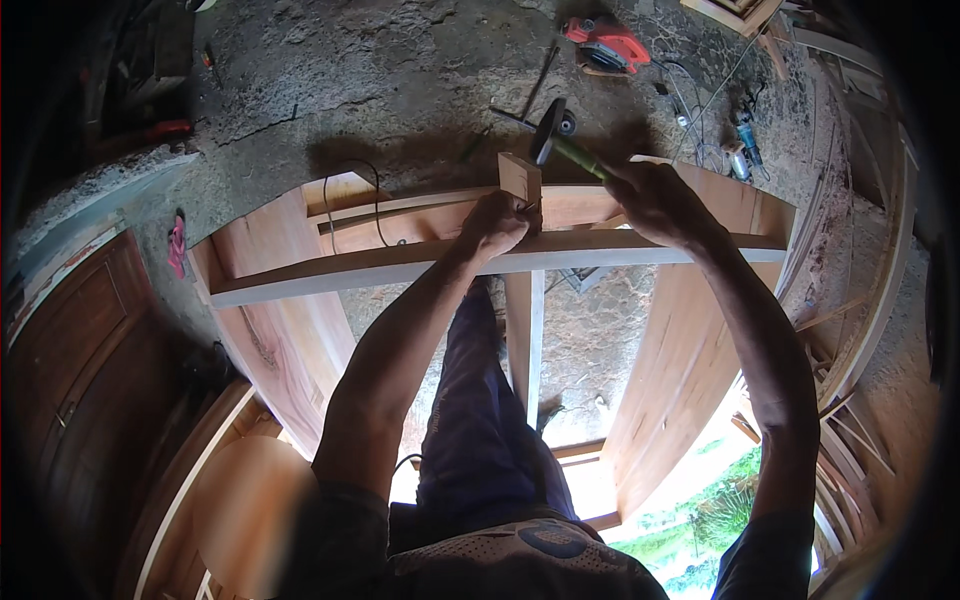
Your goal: The person is assembling a wooden structure, likely a piece of furniture, using a power drill and a hammer. They are seen drilling screws into wooden planks, marking measurements with a pencil, and hammering nails to secure the pieces together.
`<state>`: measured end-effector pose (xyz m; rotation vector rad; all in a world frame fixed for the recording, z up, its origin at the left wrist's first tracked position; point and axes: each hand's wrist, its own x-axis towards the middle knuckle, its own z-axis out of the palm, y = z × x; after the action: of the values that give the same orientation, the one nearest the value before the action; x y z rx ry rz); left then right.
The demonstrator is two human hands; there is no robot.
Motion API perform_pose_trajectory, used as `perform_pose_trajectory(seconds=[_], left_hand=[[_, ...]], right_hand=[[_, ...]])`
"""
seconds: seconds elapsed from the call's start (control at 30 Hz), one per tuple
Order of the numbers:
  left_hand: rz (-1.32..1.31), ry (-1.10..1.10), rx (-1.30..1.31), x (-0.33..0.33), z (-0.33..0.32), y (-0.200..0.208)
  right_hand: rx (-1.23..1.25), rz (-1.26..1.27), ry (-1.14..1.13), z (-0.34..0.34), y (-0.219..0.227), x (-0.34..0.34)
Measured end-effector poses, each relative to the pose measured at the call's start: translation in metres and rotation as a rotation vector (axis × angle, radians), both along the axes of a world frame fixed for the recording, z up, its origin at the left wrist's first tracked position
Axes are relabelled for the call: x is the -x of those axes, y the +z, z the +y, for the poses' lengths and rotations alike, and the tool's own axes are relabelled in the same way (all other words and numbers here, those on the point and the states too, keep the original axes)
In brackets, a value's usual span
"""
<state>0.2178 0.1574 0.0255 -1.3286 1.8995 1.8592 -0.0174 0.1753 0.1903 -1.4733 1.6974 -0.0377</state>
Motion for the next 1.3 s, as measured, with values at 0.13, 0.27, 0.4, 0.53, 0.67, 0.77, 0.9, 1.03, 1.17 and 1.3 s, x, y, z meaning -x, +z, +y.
perform_pose_trajectory(seconds=[0.13, 0.27, 0.4, 0.53, 0.67, 0.77, 0.9, 1.03, 1.17, 1.3], left_hand=[[0.008, -0.016, 0.021, 0.003, -0.003, 0.015], [0.017, -0.064, 0.089, 0.001, 0.000, 0.005], [-0.007, -0.092, 0.060, 0.001, -0.003, 0.005], [0.076, -0.013, -0.096, 0.004, -0.003, 0.003], [0.190, 0.146, -0.174, -0.001, 0.004, -0.006], [0.199, 0.135, -0.078, 0.002, 0.006, -0.013], [0.076, 0.050, -0.016, 0.004, 0.001, 0.003], [0.130, 0.095, -0.088, 0.000, 0.002, -0.001], [0.029, 0.049, -0.061, 0.005, -0.002, 0.009], [0.090, 0.078, -0.058, 0.000, 0.002, 0.001]], right_hand=[[-0.080, 0.077, 0.031, 0.018, -0.012, -0.003], [-0.047, -0.008, 0.016, 0.020, -0.005, -0.004], [-0.001, 0.041, 0.033, 0.027, 0.003, -0.012], [-0.102, 0.017, 0.054, 0.037, -0.008, -0.009], [-0.102, -0.016, -0.107, 0.044, -0.005, -0.025], [-0.071, -0.068, -0.116, 0.054, 0.002, -0.023], [0.165, -0.076, -0.103, 0.049, 0.018, -0.018], [0.011, 0.021, -0.035, 0.055, 0.020, -0.025], [0.088, 0.015, -0.045, 0.054, 0.014, -0.020], [0.223, -0.005, -0.194, 0.054, 0.024, -0.031]])
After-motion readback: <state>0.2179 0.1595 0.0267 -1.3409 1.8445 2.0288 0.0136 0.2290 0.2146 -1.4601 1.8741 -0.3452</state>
